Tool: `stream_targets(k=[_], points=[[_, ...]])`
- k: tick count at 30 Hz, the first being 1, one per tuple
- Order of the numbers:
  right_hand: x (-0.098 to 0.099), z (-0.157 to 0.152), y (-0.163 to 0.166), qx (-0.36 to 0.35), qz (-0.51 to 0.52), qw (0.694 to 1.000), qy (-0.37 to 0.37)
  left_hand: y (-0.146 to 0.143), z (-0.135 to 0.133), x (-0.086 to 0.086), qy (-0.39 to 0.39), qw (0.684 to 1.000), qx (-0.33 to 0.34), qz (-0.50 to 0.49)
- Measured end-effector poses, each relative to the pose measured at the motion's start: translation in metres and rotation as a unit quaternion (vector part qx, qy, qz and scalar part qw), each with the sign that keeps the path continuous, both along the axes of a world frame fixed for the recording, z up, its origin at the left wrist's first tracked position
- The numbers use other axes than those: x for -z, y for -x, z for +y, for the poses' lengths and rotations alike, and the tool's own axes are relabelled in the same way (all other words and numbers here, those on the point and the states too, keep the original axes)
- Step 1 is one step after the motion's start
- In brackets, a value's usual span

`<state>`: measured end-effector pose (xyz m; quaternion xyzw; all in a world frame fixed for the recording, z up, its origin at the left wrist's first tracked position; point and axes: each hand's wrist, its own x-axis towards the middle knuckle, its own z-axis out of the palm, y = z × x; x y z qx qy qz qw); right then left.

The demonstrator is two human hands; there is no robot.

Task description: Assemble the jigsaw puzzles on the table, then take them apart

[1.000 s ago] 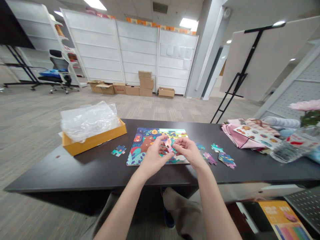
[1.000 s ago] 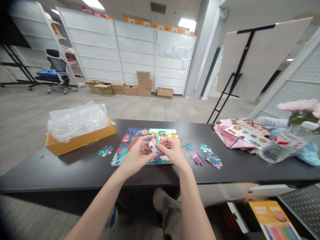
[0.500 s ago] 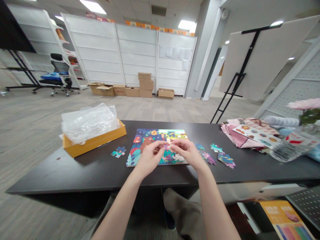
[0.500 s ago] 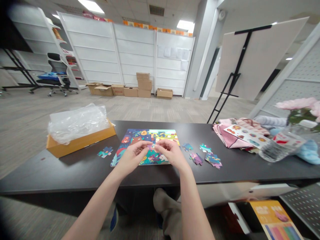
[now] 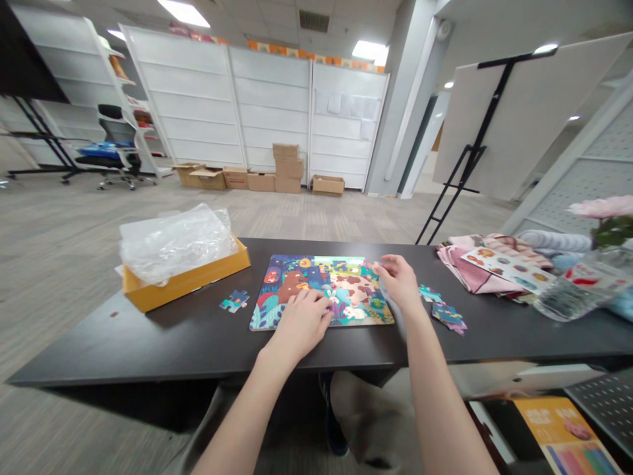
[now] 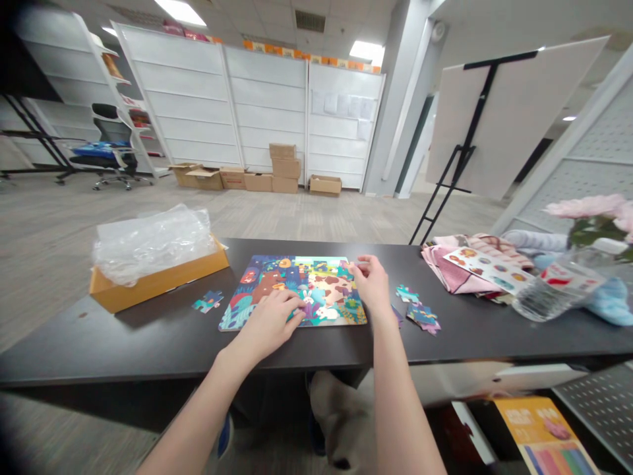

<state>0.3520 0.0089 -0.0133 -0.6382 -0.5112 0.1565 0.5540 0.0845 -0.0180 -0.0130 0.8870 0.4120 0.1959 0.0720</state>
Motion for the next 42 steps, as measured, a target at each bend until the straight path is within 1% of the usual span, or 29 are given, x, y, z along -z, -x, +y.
stream_targets(k=[4, 7, 12, 18, 24, 28, 30, 32, 35, 37, 38, 40, 42], points=[[0.002, 0.017, 0.006, -0.054, -0.006, 0.998, 0.027, 0.001, 0.000, -0.002, 0.006, 1.000, 0.009, -0.002], [0.007, 0.025, 0.011, -0.086, -0.014, 0.995, 0.052, 0.003, 0.000, -0.003, 0.007, 1.000, 0.012, -0.006], [0.018, 0.028, 0.008, -0.084, -0.038, 0.994, 0.064, 0.003, -0.002, -0.003, 0.007, 1.000, 0.015, 0.003], [0.022, 0.027, 0.013, -0.073, -0.076, 0.993, 0.059, 0.004, -0.005, -0.005, 0.009, 1.000, 0.020, 0.013], [0.020, 0.023, 0.018, -0.062, -0.111, 0.990, 0.064, 0.005, -0.005, -0.003, 0.012, 1.000, 0.025, 0.007], [0.012, 0.018, 0.021, -0.056, -0.131, 0.987, 0.072, 0.005, -0.004, -0.003, 0.006, 0.999, 0.031, 0.009], [0.006, 0.012, 0.016, -0.039, -0.143, 0.986, 0.073, 0.005, -0.004, -0.003, 0.006, 1.000, 0.029, 0.010], [0.000, 0.003, 0.005, -0.006, -0.156, 0.985, 0.072, 0.005, -0.004, -0.004, 0.009, 1.000, 0.027, 0.009], [-0.002, -0.020, -0.030, 0.088, -0.183, 0.975, 0.087, 0.005, -0.004, -0.005, 0.012, 0.999, 0.029, 0.008], [0.001, -0.040, -0.059, 0.202, -0.232, 0.940, 0.146, 0.005, -0.004, -0.005, 0.011, 0.999, 0.031, 0.009], [0.003, -0.050, -0.074, 0.238, -0.246, 0.922, 0.182, 0.005, -0.004, -0.005, 0.010, 0.999, 0.031, 0.011], [0.008, -0.068, -0.099, 0.267, -0.266, 0.899, 0.225, 0.005, -0.004, -0.004, 0.008, 0.999, 0.030, 0.015], [0.009, -0.083, -0.114, 0.269, -0.276, 0.894, 0.231, 0.005, -0.004, -0.003, 0.006, 0.999, 0.029, 0.014]])
